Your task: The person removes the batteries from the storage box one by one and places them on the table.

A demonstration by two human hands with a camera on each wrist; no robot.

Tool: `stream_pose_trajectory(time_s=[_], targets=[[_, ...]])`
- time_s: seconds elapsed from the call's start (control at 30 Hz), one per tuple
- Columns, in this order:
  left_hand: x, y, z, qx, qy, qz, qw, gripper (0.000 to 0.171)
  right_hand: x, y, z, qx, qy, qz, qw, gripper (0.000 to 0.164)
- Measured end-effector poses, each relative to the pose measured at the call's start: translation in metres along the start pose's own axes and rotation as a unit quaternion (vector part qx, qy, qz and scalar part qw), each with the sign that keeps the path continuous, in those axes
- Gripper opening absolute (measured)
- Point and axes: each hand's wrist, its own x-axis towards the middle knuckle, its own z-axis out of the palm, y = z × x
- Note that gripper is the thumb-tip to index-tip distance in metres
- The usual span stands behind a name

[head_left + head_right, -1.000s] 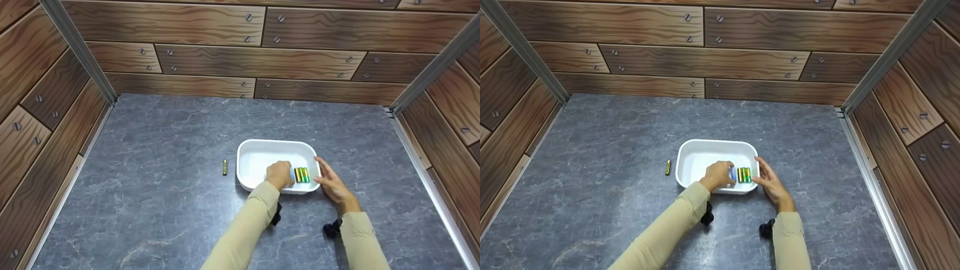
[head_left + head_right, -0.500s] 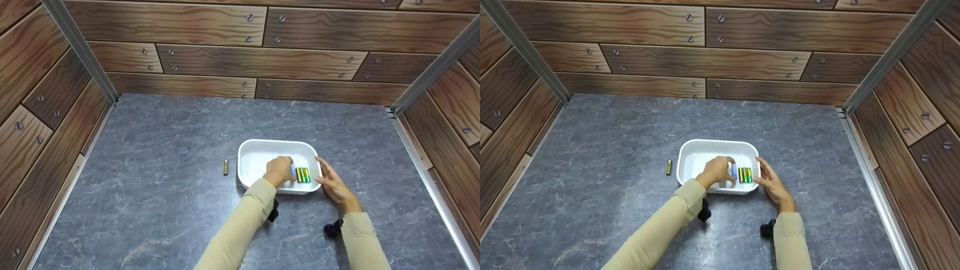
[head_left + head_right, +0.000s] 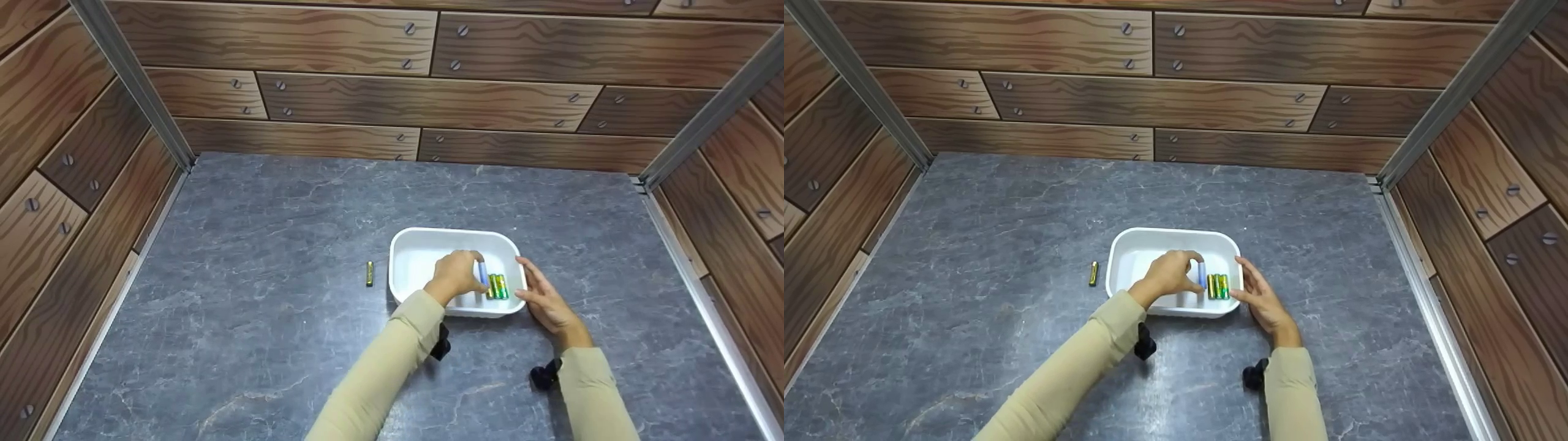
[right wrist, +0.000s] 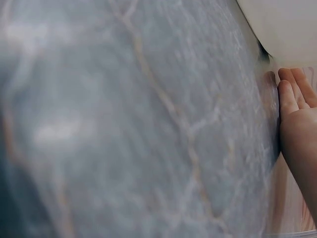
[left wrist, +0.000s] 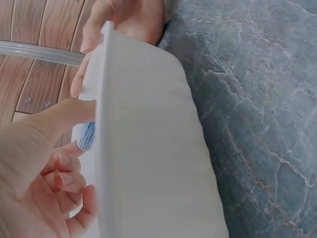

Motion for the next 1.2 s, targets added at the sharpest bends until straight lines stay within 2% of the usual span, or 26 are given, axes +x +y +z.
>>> stream_pose_trajectory(time_s=[0.2,0.43,0.67,0.8,1.2], targets=[[-0.005,-0.003,-0.007,-0.01,0.005,0.016,0.9998,0.059,0.0,-0.001,0.001,-0.005,0.011,0.01,1.0,0.068],[-0.012,-0.011,-0.013,-0.03,0.018,0.046,0.9983,0.058,-0.001,-0.001,0.001,-0.005,0.01,0.003,1.0,0.069],[-0.018,-0.018,-0.018,-0.049,0.047,0.074,0.995,0.058,0.001,-0.004,0.003,-0.018,0.025,0.031,0.999,0.069],[-0.021,-0.022,-0.021,-0.066,0.051,0.085,0.9928,0.058,0.001,-0.004,0.003,-0.018,0.029,0.033,0.999,0.069],[-0.028,-0.035,-0.032,-0.09,0.051,0.094,0.9902,0.056,0.0,-0.002,0.002,-0.009,0.015,0.012,1.0,0.067]])
